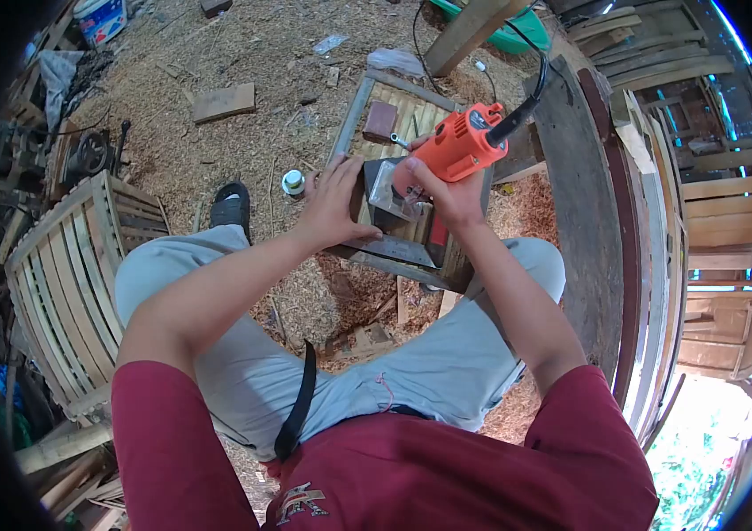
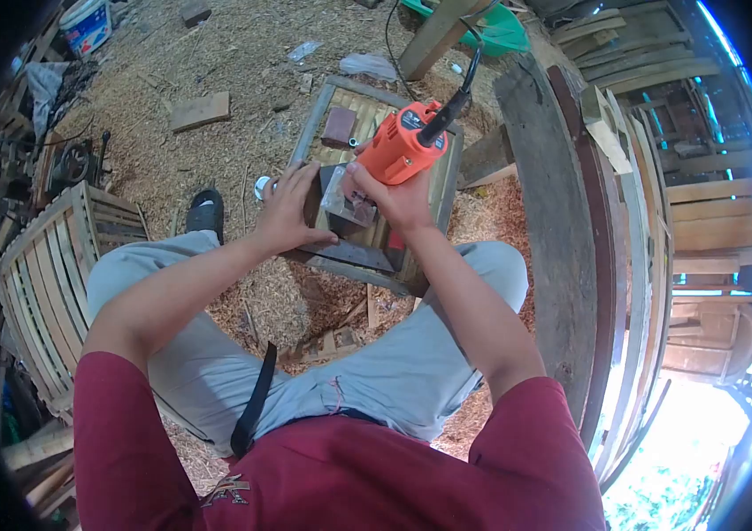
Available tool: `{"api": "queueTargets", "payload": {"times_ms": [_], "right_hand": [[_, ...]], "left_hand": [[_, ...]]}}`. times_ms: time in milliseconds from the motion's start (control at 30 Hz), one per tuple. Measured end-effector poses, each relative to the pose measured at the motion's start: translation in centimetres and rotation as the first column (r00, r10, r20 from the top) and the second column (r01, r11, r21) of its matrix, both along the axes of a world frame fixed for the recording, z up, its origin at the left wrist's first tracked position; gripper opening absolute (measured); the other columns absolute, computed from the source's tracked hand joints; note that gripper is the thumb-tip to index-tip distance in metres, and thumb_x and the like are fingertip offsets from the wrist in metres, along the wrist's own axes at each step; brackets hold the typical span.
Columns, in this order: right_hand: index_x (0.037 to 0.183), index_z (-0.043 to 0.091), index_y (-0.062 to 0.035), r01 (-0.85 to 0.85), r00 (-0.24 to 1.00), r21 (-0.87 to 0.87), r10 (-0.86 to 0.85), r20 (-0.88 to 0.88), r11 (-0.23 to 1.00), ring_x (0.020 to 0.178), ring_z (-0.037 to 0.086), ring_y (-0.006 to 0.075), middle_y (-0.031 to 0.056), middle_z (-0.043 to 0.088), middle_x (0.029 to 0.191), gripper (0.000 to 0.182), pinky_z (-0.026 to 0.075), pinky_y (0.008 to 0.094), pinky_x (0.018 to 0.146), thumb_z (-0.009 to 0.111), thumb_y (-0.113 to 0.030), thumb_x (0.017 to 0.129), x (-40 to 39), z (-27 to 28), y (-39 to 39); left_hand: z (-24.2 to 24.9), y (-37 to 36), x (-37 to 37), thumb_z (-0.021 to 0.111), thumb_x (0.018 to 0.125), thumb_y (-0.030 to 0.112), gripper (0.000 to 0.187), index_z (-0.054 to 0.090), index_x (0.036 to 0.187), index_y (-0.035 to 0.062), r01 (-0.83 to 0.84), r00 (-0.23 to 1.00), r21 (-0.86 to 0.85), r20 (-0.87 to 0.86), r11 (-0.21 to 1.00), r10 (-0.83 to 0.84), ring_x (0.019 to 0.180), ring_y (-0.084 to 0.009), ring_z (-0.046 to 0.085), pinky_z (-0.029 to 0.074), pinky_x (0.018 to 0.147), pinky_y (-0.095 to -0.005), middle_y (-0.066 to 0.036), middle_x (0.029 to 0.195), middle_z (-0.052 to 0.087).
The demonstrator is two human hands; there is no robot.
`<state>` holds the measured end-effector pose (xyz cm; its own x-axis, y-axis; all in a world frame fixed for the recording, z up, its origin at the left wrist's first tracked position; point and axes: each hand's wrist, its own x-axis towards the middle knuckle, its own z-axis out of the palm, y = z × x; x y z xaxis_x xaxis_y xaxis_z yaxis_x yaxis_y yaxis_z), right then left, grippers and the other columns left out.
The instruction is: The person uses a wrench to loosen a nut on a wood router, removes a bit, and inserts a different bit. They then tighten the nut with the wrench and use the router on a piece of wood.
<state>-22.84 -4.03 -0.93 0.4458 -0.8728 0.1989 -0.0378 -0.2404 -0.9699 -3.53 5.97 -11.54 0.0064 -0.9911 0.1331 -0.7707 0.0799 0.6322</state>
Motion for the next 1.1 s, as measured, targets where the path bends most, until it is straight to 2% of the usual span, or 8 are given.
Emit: {"api": "queueTargets", "payload": {"times_ms": [100,200,567,667,767,867,1100], "right_hand": [[0.123,0.055,-0.0025,0.011,1.000,-0.027,-0.011,-0.009,1.000,0.101,0.070,0.0170,0.0075,0.070,0.109,0.050,0.059,0.0354,0.087,0.086,-0.009,0.085,0.4,-0.1,0.0],[0.124,0.055,-0.0022,0.030,1.000,-0.013,-0.030,-0.008,0.999,0.100,0.070,0.0172,0.0080,0.070,0.110,0.051,0.059,0.0354,0.087,0.086,-0.009,0.084,0.7,-0.5,0.1],[0.125,0.054,-0.0020,0.047,0.999,-0.046,-0.048,-0.022,0.998,0.099,0.069,0.0184,0.0087,0.070,0.109,0.055,0.058,0.0365,0.089,0.087,-0.013,0.083,0.7,-2.5,-0.5],[0.123,0.059,-0.0021,0.034,0.999,-0.051,-0.035,-0.017,0.998,0.104,0.069,0.0187,0.0087,0.070,0.114,0.043,0.057,0.0363,0.092,0.083,-0.006,0.087,0.7,-2.5,-0.4],[0.122,0.059,-0.0022,0.047,0.997,-0.061,-0.050,-0.052,0.997,0.105,0.069,0.0188,0.0087,0.070,0.114,0.044,0.057,0.0364,0.093,0.084,-0.006,0.086,0.9,-2.1,-0.2],[0.124,0.054,-0.0030,0.040,0.997,-0.094,-0.047,-0.066,0.995,0.099,0.069,0.0181,0.0076,0.069,0.107,0.053,0.057,0.0353,0.088,0.088,-0.014,0.084,1.1,-2.0,-0.2],[0.123,0.056,-0.0024,0.032,0.997,-0.072,-0.036,-0.064,0.997,0.100,0.069,0.0182,0.0080,0.070,0.109,0.049,0.057,0.0357,0.089,0.086,-0.011,0.086,1.2,-1.9,-0.1]], "left_hand": [[0.1,-0.1,-0.2,0.097,0.057,0.059,0.135,0.030,0.163,0.0079,-0.024,1.000,0.041,-0.019,0.999,0.025,0.158,-0.0314,0.028,0.021,0.121,-0.0590,-0.012,0.163,0.041],[0.4,0.2,-0.3,0.097,0.056,0.058,0.135,0.031,0.163,0.0086,-0.031,0.999,0.026,-0.027,0.999,0.032,0.158,-0.0328,0.028,0.020,0.123,-0.0599,-0.015,0.161,0.042],[-0.7,0.0,-0.1,0.097,0.058,0.055,0.129,0.034,0.161,0.0087,-0.026,0.998,-0.035,-0.059,0.999,0.024,0.156,-0.0326,0.030,0.022,0.121,-0.0564,-0.013,0.157,0.047],[-1.0,-0.1,-0.2,0.096,0.058,0.055,0.128,0.035,0.160,0.0083,-0.026,0.998,-0.052,-0.059,0.998,0.023,0.156,-0.0329,0.030,0.021,0.121,-0.0560,-0.013,0.157,0.048],[-0.8,-0.2,-0.2,0.096,0.058,0.055,0.127,0.036,0.160,0.0083,-0.026,0.998,-0.032,-0.061,0.999,0.024,0.156,-0.0330,0.030,0.022,0.120,-0.0557,-0.014,0.156,0.048],[-0.8,-0.2,-0.1,0.097,0.058,0.054,0.127,0.036,0.159,0.0086,-0.027,0.998,-0.025,-0.065,0.999,0.025,0.156,-0.0331,0.029,0.022,0.120,-0.0559,-0.013,0.156,0.048],[-0.9,-0.1,-0.1,0.097,0.057,0.052,0.126,0.037,0.159,0.0087,-0.028,0.997,-0.057,-0.069,0.998,0.024,0.155,-0.0334,0.030,0.022,0.119,-0.0568,-0.013,0.155,0.049]]}}
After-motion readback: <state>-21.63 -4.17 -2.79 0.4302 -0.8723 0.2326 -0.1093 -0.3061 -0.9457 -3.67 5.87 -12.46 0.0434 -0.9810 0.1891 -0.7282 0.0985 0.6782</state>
